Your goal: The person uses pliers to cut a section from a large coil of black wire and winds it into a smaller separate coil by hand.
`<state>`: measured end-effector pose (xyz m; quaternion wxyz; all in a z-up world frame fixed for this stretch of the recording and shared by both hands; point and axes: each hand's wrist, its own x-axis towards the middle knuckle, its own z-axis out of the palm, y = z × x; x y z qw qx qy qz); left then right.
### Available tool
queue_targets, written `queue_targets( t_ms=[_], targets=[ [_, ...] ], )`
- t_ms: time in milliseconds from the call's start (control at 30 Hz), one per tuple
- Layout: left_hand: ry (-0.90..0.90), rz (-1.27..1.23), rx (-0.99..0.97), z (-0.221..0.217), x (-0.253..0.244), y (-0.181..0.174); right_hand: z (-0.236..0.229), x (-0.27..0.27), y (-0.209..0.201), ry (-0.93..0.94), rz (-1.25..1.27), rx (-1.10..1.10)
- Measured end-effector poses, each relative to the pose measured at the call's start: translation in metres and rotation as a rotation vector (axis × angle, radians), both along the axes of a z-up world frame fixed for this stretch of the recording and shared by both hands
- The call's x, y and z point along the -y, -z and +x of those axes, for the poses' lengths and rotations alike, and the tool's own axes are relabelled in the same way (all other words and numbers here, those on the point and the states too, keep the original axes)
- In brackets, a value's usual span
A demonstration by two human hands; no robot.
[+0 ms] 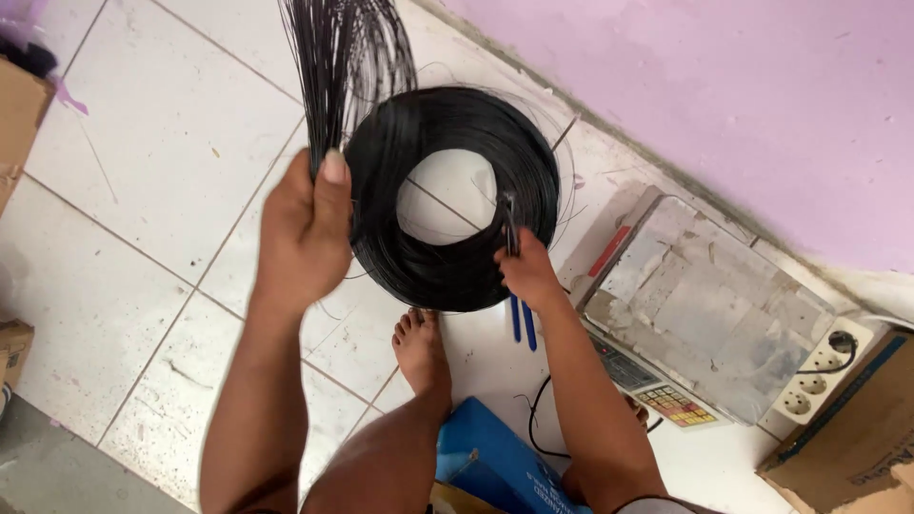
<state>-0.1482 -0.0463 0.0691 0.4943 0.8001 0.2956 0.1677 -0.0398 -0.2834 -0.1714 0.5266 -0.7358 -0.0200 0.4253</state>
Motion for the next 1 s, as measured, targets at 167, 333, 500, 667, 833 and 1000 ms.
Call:
queue_targets(
  t_ms=[167,333,500,667,833,1000],
  targets=[
    [-0.068,0.162,-0.053,-0.020,0.017,0.019,0.020,-0.021,0.005,0.027,-0.165,0.275],
    [0.044,0.911,-0.195,-0.037,0.047,0.076,0.032,-0.022,-0.012,0.136,-0.169,0.321],
    [0.324,1.152,-0.096,-0.023,0.073,0.140,0.036,-0.012,-0.014,0.149,-0.218,0.399],
    [0.479,0.981,-0.084,-0.045,0.093,0.179,0.033,-0.009,0.000,0.049,-0.373,0.554],
    [0.655,0.819,-0.261,-0.070,0.077,0.244,0.018,-0.012,0.019,0.031,-0.396,0.674],
    [0.841,0.432,-0.528,-0.067,0.060,0.263,0.010,-0.012,0.036,-0.063,-0.410,0.888]
  ],
)
